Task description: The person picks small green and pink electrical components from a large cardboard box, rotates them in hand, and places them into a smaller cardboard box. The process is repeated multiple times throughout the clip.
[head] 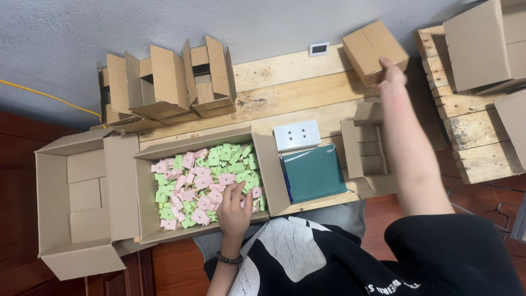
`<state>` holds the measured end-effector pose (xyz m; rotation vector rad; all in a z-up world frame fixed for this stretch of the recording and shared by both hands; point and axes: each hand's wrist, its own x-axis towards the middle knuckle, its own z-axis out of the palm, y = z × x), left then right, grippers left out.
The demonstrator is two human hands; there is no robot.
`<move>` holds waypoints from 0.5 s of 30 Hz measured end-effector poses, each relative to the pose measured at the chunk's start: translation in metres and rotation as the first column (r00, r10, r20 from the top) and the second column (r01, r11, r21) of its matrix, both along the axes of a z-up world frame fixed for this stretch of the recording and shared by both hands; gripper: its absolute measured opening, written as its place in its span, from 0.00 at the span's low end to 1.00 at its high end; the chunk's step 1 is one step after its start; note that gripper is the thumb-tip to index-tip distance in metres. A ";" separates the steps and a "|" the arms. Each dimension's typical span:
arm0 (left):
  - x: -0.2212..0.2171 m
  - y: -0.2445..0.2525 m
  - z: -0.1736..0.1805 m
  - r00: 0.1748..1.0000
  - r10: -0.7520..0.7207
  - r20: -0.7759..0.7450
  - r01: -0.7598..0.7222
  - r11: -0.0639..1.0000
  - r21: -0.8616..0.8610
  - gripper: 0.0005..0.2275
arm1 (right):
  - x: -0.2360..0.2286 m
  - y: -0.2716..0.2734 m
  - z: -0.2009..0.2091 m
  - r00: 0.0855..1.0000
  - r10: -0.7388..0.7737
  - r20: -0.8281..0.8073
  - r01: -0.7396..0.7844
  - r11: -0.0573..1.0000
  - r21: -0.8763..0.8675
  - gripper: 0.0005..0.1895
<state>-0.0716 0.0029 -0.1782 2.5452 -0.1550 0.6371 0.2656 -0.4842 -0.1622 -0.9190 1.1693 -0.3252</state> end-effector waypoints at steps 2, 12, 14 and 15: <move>-0.002 0.001 -0.003 1.000 -0.005 -0.017 0.005 1.000 -0.007 0.09 | -0.004 -0.008 0.002 0.991 -0.024 0.131 0.033 0.997 -0.064 0.33; -0.002 0.001 -0.006 0.999 0.006 -0.048 -0.006 1.000 -0.011 0.09 | -0.035 -0.054 -0.012 0.712 0.520 -0.472 -0.166 -0.528 -0.833 0.35; -0.002 0.002 -0.007 0.999 0.000 -0.051 -0.001 1.000 -0.016 0.09 | -0.026 -0.056 -0.027 0.743 0.481 -0.466 -0.052 -0.653 -0.756 0.24; -0.002 0.002 -0.007 0.998 -0.005 -0.057 0.004 1.000 -0.022 0.10 | -0.022 -0.057 -0.034 0.772 0.445 -0.454 0.057 -0.760 -0.648 0.14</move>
